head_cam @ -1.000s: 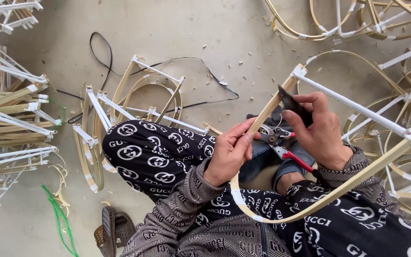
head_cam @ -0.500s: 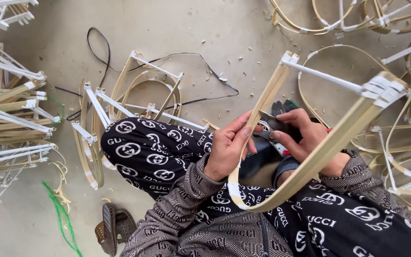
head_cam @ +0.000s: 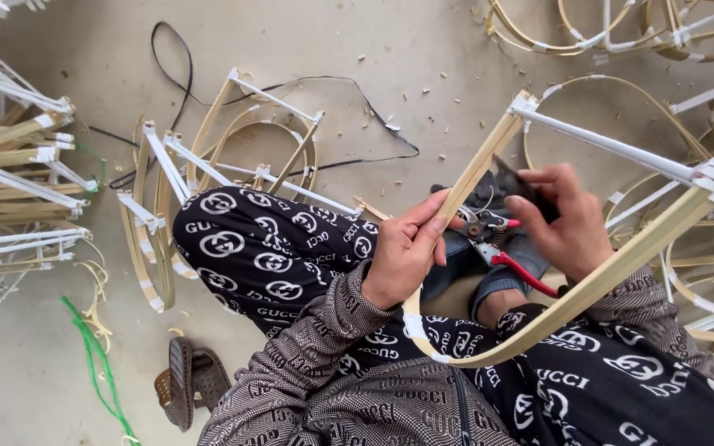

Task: Trimming and assembling bamboo frame components using hand snips.

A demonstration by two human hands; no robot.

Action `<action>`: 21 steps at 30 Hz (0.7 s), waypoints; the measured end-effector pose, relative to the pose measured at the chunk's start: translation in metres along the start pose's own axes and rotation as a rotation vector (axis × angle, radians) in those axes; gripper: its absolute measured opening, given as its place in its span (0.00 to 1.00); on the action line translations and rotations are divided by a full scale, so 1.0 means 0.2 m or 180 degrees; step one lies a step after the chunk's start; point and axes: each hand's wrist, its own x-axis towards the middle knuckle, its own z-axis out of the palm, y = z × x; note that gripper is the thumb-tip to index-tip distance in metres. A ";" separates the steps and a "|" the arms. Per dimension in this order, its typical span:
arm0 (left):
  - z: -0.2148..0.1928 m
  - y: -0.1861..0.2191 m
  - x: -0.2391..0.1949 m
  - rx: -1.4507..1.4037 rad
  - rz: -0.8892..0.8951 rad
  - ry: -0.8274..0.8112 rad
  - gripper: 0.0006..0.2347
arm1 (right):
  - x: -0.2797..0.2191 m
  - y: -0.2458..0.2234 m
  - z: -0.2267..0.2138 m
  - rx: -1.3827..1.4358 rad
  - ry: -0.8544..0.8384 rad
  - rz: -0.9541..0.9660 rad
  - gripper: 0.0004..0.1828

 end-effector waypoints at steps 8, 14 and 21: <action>-0.01 -0.01 -0.01 0.0081 0.0037 0.0031 0.18 | 0.00 -0.06 -0.03 -0.0010 -0.0342 0.0163 0.20; -0.02 -0.05 -0.01 0.0198 0.0116 0.0018 0.18 | -0.02 -0.01 -0.03 0.0103 -0.0454 0.0391 0.19; -0.03 -0.05 0.01 0.0075 -0.0175 -0.0120 0.19 | -0.02 0.07 -0.02 0.0665 -0.0215 0.0318 0.19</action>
